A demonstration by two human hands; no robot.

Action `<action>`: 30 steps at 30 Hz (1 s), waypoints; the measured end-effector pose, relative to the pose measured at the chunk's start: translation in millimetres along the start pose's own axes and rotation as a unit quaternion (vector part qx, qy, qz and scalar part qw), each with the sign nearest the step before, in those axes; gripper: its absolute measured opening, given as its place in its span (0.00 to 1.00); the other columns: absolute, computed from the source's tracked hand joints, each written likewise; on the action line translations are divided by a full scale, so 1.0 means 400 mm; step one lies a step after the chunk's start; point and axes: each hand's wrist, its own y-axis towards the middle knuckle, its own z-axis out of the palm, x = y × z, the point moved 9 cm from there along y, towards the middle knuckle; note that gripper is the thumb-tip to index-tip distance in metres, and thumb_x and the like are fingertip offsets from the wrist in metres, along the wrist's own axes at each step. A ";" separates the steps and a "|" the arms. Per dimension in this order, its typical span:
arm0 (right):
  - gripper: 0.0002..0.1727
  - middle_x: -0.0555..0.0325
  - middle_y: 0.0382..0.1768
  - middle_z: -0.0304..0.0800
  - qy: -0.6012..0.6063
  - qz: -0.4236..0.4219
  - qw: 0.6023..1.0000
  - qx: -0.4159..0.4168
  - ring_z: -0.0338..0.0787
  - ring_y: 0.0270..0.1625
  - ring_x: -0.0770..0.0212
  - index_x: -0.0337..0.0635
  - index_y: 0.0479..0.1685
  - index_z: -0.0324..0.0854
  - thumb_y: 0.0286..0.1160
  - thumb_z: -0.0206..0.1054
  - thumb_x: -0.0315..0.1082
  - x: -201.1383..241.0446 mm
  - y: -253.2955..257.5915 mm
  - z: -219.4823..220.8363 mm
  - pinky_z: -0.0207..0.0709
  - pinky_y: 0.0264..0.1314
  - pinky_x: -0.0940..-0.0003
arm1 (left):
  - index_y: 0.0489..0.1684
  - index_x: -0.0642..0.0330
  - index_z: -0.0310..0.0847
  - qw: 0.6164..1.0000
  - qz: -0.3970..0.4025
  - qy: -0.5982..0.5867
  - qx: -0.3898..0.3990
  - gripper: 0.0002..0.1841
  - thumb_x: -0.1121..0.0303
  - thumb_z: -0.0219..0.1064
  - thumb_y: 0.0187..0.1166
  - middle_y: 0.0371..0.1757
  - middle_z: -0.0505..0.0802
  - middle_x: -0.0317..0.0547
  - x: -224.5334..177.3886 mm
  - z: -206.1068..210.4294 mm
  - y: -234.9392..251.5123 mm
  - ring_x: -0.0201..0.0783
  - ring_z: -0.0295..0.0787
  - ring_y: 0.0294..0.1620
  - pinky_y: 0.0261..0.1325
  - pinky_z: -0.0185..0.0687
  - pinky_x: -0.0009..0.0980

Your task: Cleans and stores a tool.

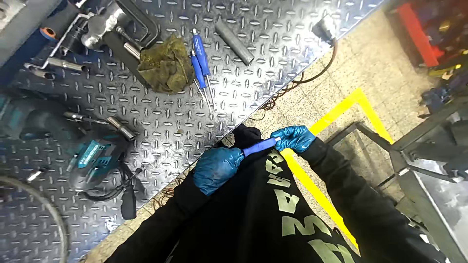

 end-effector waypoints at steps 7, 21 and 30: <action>0.19 0.55 0.45 0.99 -0.002 -0.014 1.000 -0.003 0.97 0.41 0.64 0.35 0.47 0.93 0.56 0.74 0.10 0.020 -0.006 -0.004 0.93 0.47 0.69 | 0.30 0.48 0.85 0.999 0.012 0.001 -0.036 0.17 0.52 0.57 0.87 0.23 0.88 0.42 0.002 -0.009 -0.002 0.47 0.90 0.29 0.26 0.81 0.51; 0.18 0.54 0.43 0.99 -0.039 -0.028 0.999 -0.023 0.97 0.39 0.65 0.33 0.47 0.92 0.56 0.73 0.10 0.082 -0.016 0.014 0.93 0.46 0.70 | 0.32 0.51 0.85 0.998 0.012 0.008 -0.053 0.17 0.52 0.59 0.87 0.23 0.88 0.45 0.003 -0.026 -0.019 0.49 0.90 0.28 0.27 0.81 0.52; 0.18 0.56 0.46 0.99 -0.042 -0.212 0.976 0.027 0.97 0.41 0.66 0.39 0.50 0.93 0.58 0.79 0.17 0.275 -0.040 0.091 0.93 0.46 0.70 | 0.31 0.51 0.85 0.975 0.088 0.102 -0.177 0.16 0.55 0.57 0.85 0.18 0.84 0.43 -0.077 -0.250 -0.091 0.48 0.84 0.20 0.17 0.74 0.47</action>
